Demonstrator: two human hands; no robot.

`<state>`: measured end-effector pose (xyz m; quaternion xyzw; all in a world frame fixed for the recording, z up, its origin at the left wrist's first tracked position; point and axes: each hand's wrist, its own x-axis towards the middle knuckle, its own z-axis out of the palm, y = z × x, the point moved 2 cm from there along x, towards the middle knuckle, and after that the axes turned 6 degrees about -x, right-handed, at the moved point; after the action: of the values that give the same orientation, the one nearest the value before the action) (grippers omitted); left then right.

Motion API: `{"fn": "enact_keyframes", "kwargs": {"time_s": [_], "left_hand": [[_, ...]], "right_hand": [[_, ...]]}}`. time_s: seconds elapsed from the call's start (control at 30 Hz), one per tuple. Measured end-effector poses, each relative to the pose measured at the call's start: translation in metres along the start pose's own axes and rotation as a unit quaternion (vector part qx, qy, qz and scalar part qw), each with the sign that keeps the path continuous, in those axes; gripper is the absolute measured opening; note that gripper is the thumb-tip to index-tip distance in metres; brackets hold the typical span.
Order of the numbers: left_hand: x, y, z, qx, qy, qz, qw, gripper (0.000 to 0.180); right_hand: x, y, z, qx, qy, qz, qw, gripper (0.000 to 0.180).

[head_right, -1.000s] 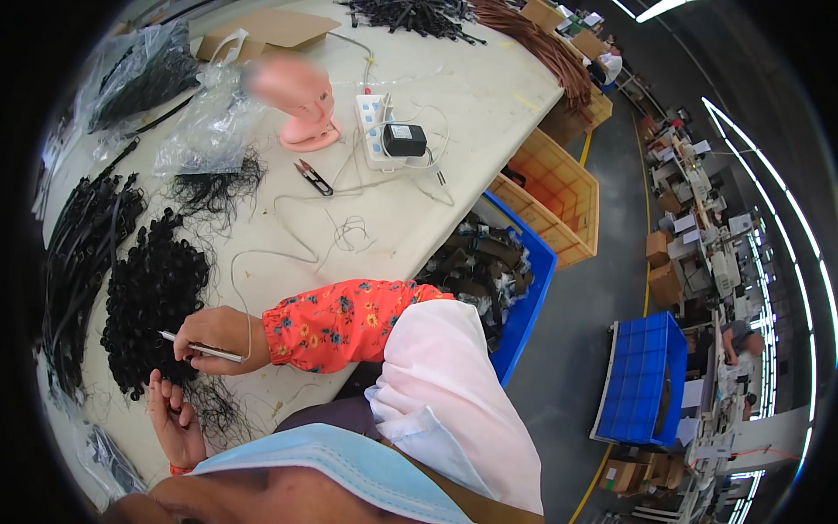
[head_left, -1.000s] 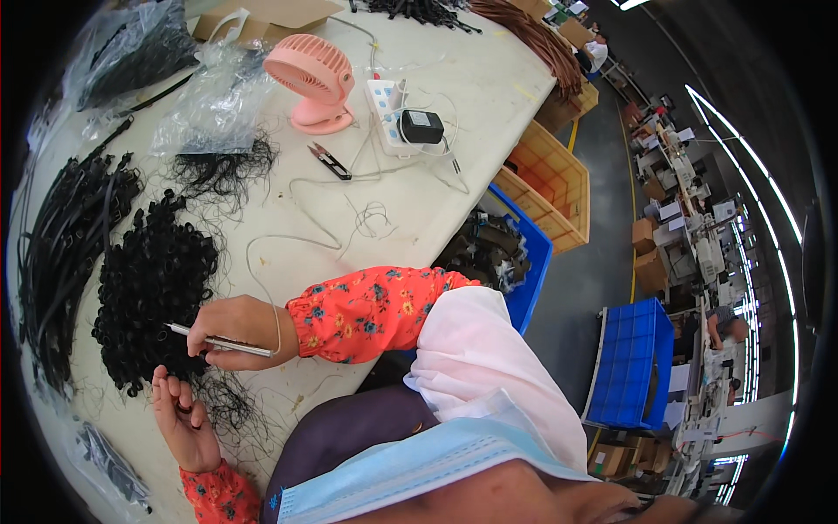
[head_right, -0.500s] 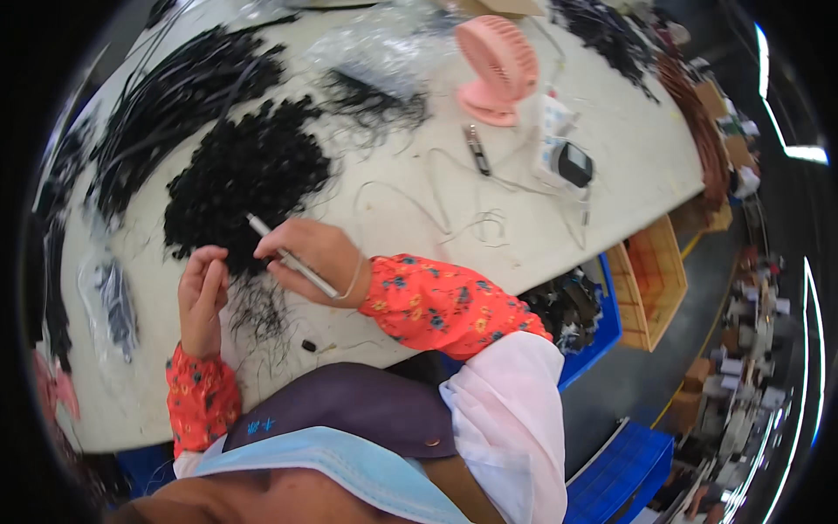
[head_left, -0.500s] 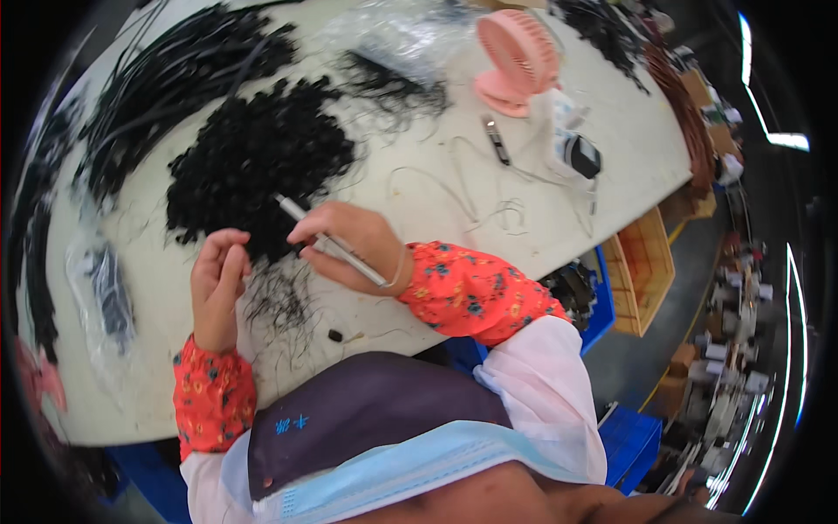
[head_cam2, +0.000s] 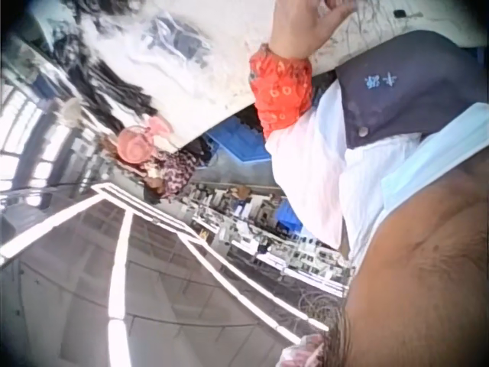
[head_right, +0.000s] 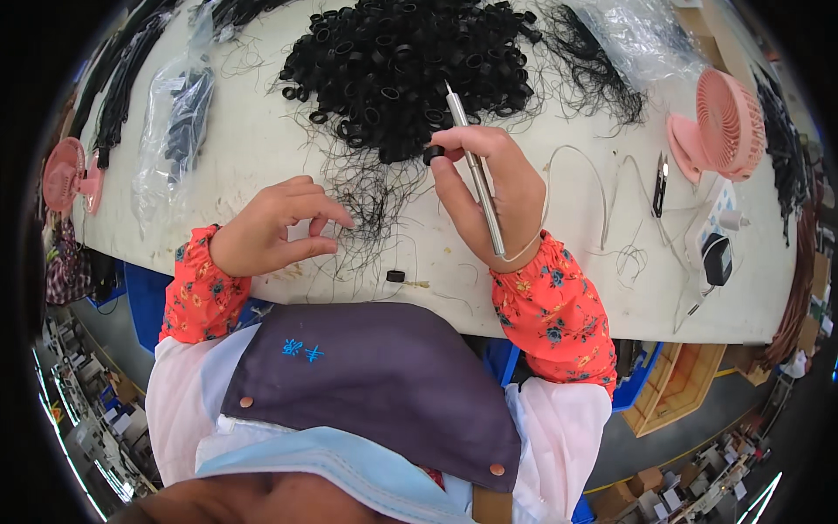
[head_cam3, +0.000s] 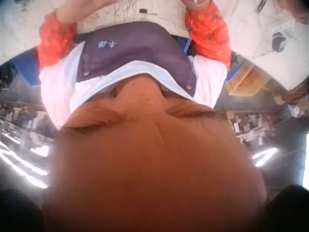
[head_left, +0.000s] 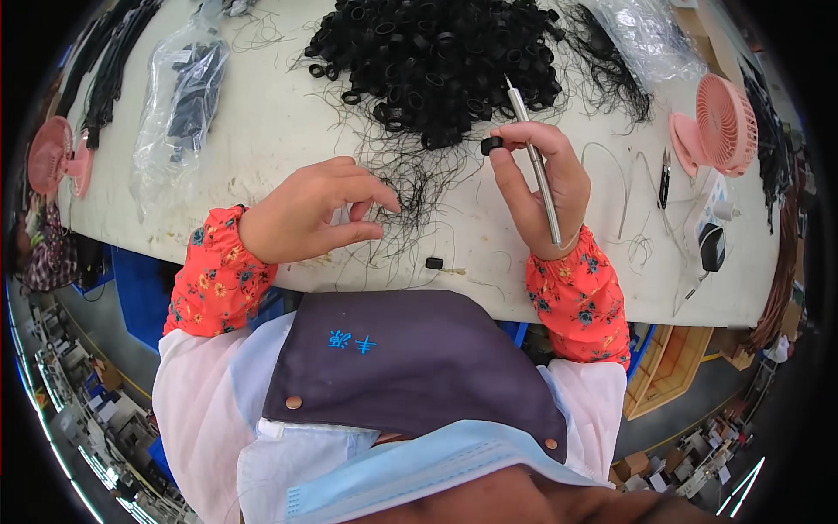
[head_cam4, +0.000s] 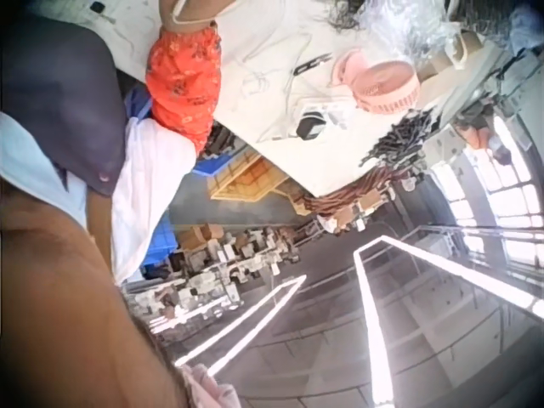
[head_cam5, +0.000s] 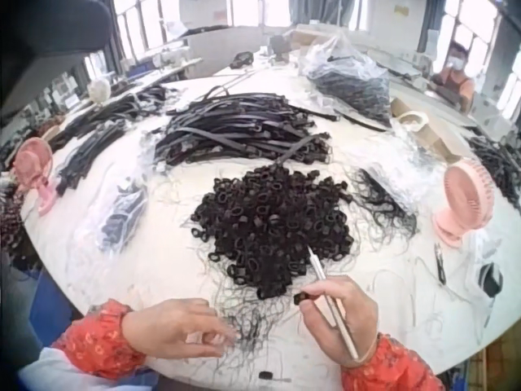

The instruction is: The person sits at a workbench and uses a metal rod to thread black hair strands through small black plastic rings. They repeatedly pick up a ring, insert the rod, and pull the hair through to create a finished hair accessory, placing the completed items into a pile on the table.

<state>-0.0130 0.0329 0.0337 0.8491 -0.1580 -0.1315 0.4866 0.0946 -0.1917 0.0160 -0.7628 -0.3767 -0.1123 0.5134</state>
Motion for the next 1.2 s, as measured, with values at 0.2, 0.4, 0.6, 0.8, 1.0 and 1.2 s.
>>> {"fn": "enact_keyframes", "kwargs": {"time_s": [0.2,0.4,0.6,0.8,1.0,1.2], "left_hand": [[0.008,0.014,0.044,0.046,-0.025,0.102,0.993,0.028],[0.014,-0.003,0.066,0.13,-0.022,0.169,0.977,0.02],[0.021,-0.006,0.038,-0.368,0.007,-0.028,0.929,0.013],[0.039,-0.008,0.021,-0.611,0.039,-0.081,0.787,0.027],[0.054,-0.014,0.013,-0.575,0.119,-0.071,0.807,0.019],[0.059,-0.009,0.022,-0.373,0.238,0.011,0.897,0.019]], "right_hand": [[0.0,0.001,0.0,0.011,-0.001,0.016,1.0,0.027],[0.0,0.0,0.001,0.014,-0.01,0.019,1.0,0.027],[0.0,-0.004,0.002,0.027,-0.011,0.032,0.999,0.027],[-0.002,-0.002,0.003,0.037,-0.015,0.035,0.999,0.027],[-0.002,-0.004,0.002,0.022,-0.026,0.028,0.999,0.028],[-0.001,-0.006,0.003,-0.019,-0.024,-0.034,0.999,0.032]]}}
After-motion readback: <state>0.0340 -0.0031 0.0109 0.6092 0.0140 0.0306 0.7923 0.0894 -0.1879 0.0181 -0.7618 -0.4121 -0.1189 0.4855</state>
